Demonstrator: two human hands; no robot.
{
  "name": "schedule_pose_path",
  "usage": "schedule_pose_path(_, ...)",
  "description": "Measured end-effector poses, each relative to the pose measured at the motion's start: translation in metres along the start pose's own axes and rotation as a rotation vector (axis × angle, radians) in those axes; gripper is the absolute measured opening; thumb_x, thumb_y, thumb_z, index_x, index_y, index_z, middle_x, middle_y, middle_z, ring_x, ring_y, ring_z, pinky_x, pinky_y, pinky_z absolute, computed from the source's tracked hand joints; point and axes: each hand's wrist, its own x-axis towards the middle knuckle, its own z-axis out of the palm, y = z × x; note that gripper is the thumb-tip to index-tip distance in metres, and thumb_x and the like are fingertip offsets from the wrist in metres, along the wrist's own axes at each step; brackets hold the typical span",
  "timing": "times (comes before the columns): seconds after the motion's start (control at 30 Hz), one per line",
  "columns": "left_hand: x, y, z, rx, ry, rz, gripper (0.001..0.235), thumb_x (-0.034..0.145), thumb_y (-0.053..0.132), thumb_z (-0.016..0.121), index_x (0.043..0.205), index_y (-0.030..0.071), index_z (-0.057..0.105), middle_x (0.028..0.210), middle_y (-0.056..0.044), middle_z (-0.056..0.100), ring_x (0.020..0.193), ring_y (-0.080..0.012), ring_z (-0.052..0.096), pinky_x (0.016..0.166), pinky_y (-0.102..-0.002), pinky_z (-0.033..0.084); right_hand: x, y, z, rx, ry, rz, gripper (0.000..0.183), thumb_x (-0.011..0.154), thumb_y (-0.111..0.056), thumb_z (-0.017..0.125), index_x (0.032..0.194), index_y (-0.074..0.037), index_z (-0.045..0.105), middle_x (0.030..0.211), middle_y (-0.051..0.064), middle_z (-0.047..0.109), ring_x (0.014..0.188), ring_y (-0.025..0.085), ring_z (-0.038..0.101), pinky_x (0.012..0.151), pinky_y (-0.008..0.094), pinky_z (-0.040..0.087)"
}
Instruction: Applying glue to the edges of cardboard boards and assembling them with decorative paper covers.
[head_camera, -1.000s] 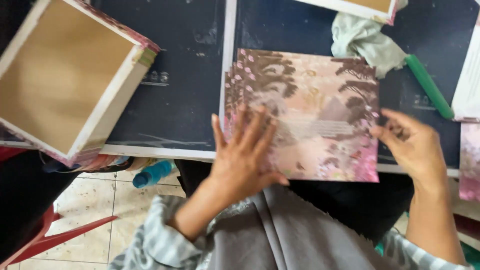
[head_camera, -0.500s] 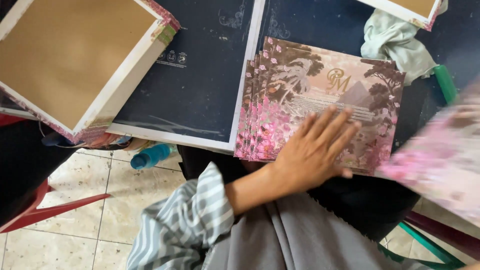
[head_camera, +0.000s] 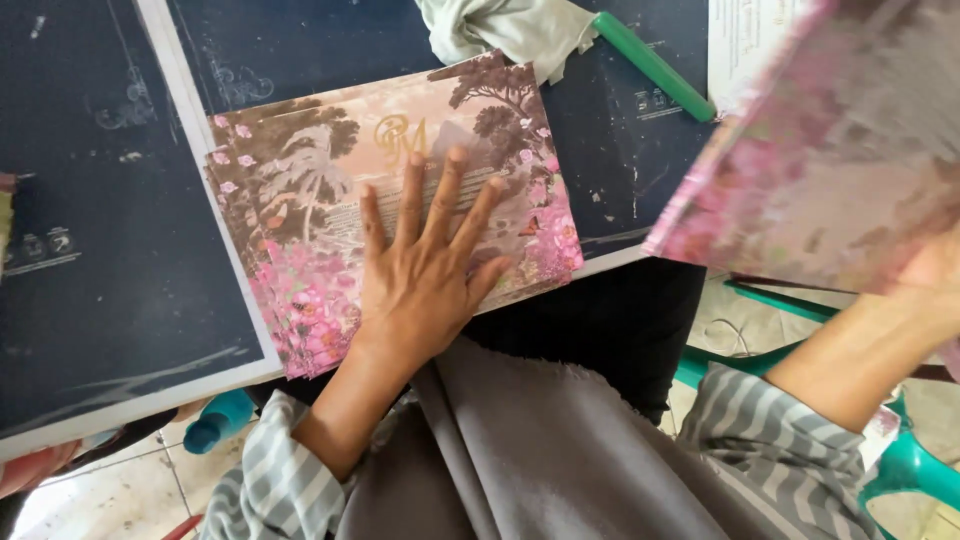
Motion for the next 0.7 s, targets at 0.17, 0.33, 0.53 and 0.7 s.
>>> schedule_pose_path(0.17,-0.018,-0.021,-0.011,-0.191,0.287,0.042,0.063,0.089,0.04,0.057,0.143,0.019,0.033,0.149,-0.004,0.034,0.141,-0.0313,0.021,0.11,-0.059,0.01,-0.165,-0.021,0.147,0.378,-0.234,-0.46,0.017,0.068,0.0,0.071,0.078,-0.014,0.067,0.084,-0.002,0.066,0.09,0.016,0.067,0.093,0.034,0.06)
schedule_pose_path(0.33,-0.067,-0.078,-0.054,-0.775,0.701,-0.149,0.054,0.1,0.031,0.034,0.146,0.005,0.027,0.149,-0.018,0.031,0.139,-0.0348,0.026,0.116,-0.045,0.018,-0.28,0.0,0.255,-0.103,-0.589,-0.44,0.019,0.074,-0.018,0.076,0.091,-0.014,0.069,0.068,-0.003,0.061,0.064,0.003,0.057,0.062,0.015,0.045)
schedule_pose_path(0.53,-0.076,-0.091,-0.005,-0.56,0.394,-0.245,0.07,0.088,0.019,0.058,0.145,0.008,0.019,0.153,-0.022,-0.004,0.143,-0.0397,0.009,0.113,-0.044,0.019,-0.261,-0.05,0.324,-0.455,-0.541,-1.459,0.045,0.101,-0.037,0.055,0.108,0.007,0.063,0.074,0.007,0.052,0.061,0.016,0.041,0.054,0.033,0.033)
schedule_pose_path(0.7,-0.078,-0.09,-0.012,-0.544,0.376,-0.267,0.074,0.091,0.035,0.053,0.148,0.015,0.011,0.155,-0.016,-0.001,0.144,-0.0374,0.008,0.106,-0.056,0.02,-0.243,-0.061,0.455,-0.918,-0.515,-1.654,0.069,0.082,-0.036,0.08,0.129,-0.001,0.042,0.12,0.014,0.038,0.106,0.033,0.039,0.081,0.048,0.037)
